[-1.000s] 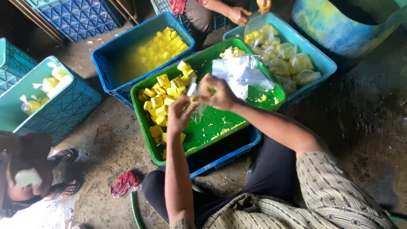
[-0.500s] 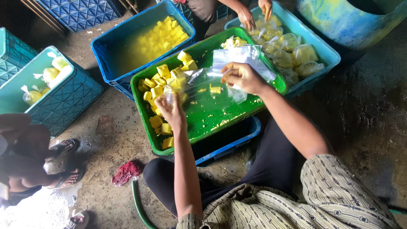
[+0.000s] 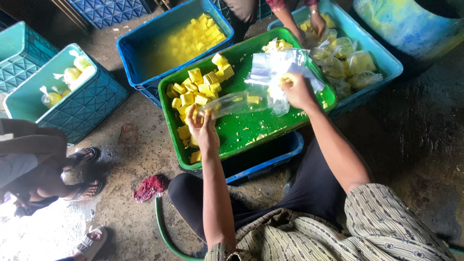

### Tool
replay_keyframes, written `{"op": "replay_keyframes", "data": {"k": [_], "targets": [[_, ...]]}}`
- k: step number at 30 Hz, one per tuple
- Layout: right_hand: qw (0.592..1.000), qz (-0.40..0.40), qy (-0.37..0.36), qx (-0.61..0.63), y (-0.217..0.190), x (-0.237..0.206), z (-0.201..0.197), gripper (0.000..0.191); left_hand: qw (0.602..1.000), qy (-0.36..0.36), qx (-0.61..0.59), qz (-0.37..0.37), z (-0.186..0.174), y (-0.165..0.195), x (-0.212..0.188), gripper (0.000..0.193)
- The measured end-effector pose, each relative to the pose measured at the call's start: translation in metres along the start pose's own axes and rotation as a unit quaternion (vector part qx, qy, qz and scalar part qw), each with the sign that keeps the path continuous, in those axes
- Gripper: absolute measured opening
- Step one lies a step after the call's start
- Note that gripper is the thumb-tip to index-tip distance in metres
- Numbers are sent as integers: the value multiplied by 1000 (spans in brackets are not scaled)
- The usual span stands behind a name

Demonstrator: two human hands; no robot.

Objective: The person sits on the floor in front of a green tray of yellow tofu cubes, opens small plastic bags, and places tofu cubes into the bags one at a time, tying or setting filled bags aside among crates of already bagged tofu.

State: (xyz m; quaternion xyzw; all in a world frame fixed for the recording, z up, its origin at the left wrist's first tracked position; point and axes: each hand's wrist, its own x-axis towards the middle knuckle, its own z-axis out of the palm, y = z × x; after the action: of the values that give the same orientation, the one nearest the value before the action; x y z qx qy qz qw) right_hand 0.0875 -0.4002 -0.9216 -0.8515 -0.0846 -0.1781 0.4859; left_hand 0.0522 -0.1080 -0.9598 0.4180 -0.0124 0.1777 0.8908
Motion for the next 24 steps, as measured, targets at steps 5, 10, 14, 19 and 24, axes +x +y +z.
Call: {"op": "replay_keyframes", "data": {"k": [5,10,14,19,24], "targets": [[955,-266,-126,24,-56,-9,1,81,922,-281,249,90,39,28,-10,60],[857,-68,-507,70,-89,8,0,71,823,-363,420,122,52,52,-36,78],[870,-65,-460,-167,-83,-4,6,30,760,-373,532,-26,38,48,-35,60],[918,-88,-382,-56,-56,-28,16,9,721,-394,566,68,17,20,-34,28],[962,-55,-269,-6,-27,-55,35,50,789,-211,498,293,19,-7,-57,17]]}}
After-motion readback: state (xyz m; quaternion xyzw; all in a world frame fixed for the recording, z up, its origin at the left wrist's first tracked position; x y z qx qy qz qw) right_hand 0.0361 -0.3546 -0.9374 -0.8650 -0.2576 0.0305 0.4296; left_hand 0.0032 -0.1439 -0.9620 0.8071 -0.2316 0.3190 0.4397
